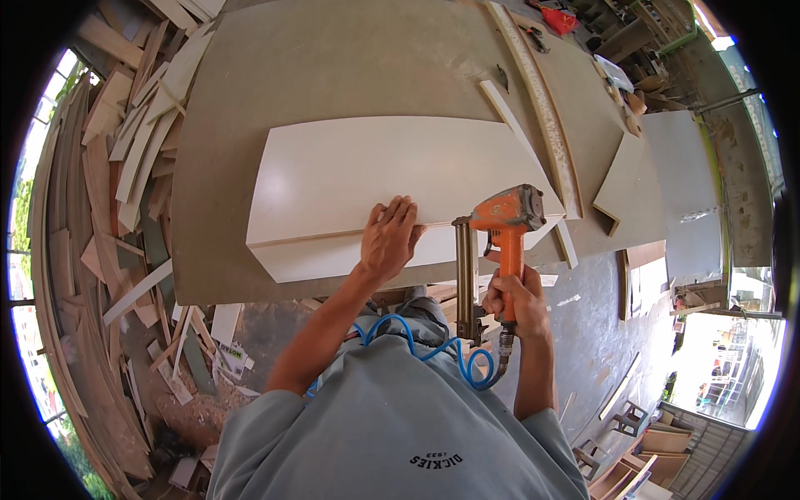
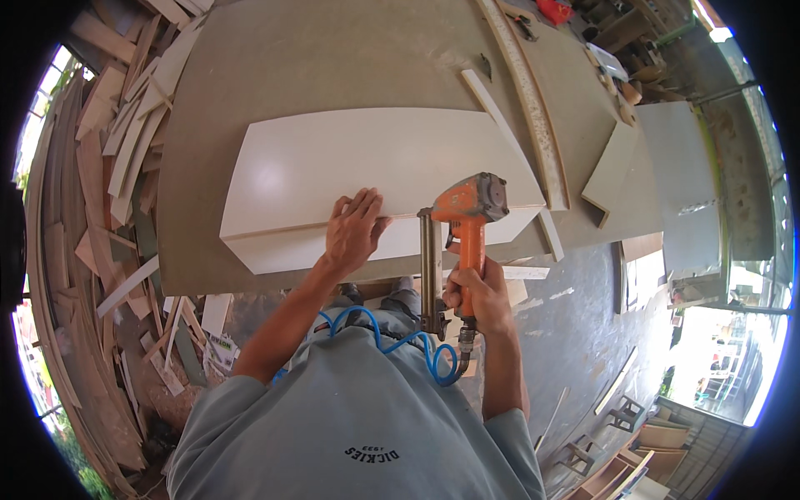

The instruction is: The person assembles a white wooden component by aligning a board, checking the fit, and securing it with a pneumatic nail gun. The person then picks up the assembled piece and carries it across a woodworking shop.

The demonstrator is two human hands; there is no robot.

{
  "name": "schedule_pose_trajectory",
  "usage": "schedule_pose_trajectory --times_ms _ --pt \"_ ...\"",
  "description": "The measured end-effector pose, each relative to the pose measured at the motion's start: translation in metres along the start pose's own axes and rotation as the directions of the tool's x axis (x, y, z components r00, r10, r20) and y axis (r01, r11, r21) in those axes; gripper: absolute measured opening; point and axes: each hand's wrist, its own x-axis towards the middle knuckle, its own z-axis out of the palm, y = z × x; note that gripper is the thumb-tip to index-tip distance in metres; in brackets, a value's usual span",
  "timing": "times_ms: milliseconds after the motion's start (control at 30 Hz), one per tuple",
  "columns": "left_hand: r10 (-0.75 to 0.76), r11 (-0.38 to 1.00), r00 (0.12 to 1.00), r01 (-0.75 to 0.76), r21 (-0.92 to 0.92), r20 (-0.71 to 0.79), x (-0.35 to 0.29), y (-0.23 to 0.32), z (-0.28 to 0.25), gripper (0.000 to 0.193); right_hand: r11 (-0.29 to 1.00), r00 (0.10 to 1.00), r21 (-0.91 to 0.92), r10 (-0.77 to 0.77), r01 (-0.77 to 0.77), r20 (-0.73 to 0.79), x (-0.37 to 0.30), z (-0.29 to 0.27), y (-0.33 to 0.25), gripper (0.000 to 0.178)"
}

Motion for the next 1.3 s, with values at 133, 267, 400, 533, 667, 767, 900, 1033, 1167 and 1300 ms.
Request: schedule_pose_trajectory --times_ms 133,267,400,533,667,767,900,1033,1167,1300 --pt "-0.109 0.979 0.994 0.103 0.174 0.021 -0.021 -0.013 -0.027 0.049 0.997 0.998 -0.080 0.014 -0.009 0.066 0.005 0.012 0.000 0.048" --pt "-0.170 0.961 0.984 0.176 0.212 -0.047 -0.030 -0.022 -0.039 0.049 0.991 0.995 -0.132 0.024 -0.010 0.102 0.006 0.028 -0.004 0.049" --pt "-0.164 0.960 0.983 0.177 0.216 -0.078 -0.030 -0.023 -0.031 0.048 0.984 0.991 -0.177 0.039 -0.015 0.132 0.009 0.034 -0.005 0.049" --pt "-0.160 0.965 0.984 0.174 0.198 -0.083 -0.029 -0.022 -0.030 0.047 0.976 0.991 -0.217 0.051 -0.024 0.121 0.011 0.039 -0.003 0.048" --pt "-0.164 0.965 0.983 0.176 0.194 -0.079 -0.030 -0.021 -0.033 0.046 0.972 0.991 -0.233 0.059 -0.029 0.122 0.012 0.041 -0.003 0.047" --pt "-0.170 0.965 0.982 0.182 0.188 -0.079 -0.030 -0.019 -0.032 0.046 0.977 0.991 -0.214 0.044 -0.015 0.130 0.013 0.041 -0.002 0.047" --pt "-0.180 0.968 0.981 0.191 0.165 -0.076 -0.028 -0.017 -0.033 0.047 0.974 0.990 -0.225 0.055 -0.025 0.129 0.013 0.042 -0.004 0.047" --pt "-0.180 0.968 0.981 0.190 0.163 -0.074 -0.029 -0.017 -0.034 0.047 0.971 0.990 -0.235 0.064 -0.033 0.124 0.013 0.043 -0.005 0.046" --pt "-0.178 0.969 0.981 0.188 0.161 -0.075 -0.029 -0.018 -0.034 0.047 0.971 0.992 -0.237 0.056 -0.027 0.116 0.013 0.045 -0.005 0.045" --pt "-0.184 0.968 0.980 0.193 0.159 -0.070 -0.028 -0.016 -0.036 0.046 0.967 0.986 -0.252 0.072 -0.032 0.149 0.013 0.043 -0.007 0.045"
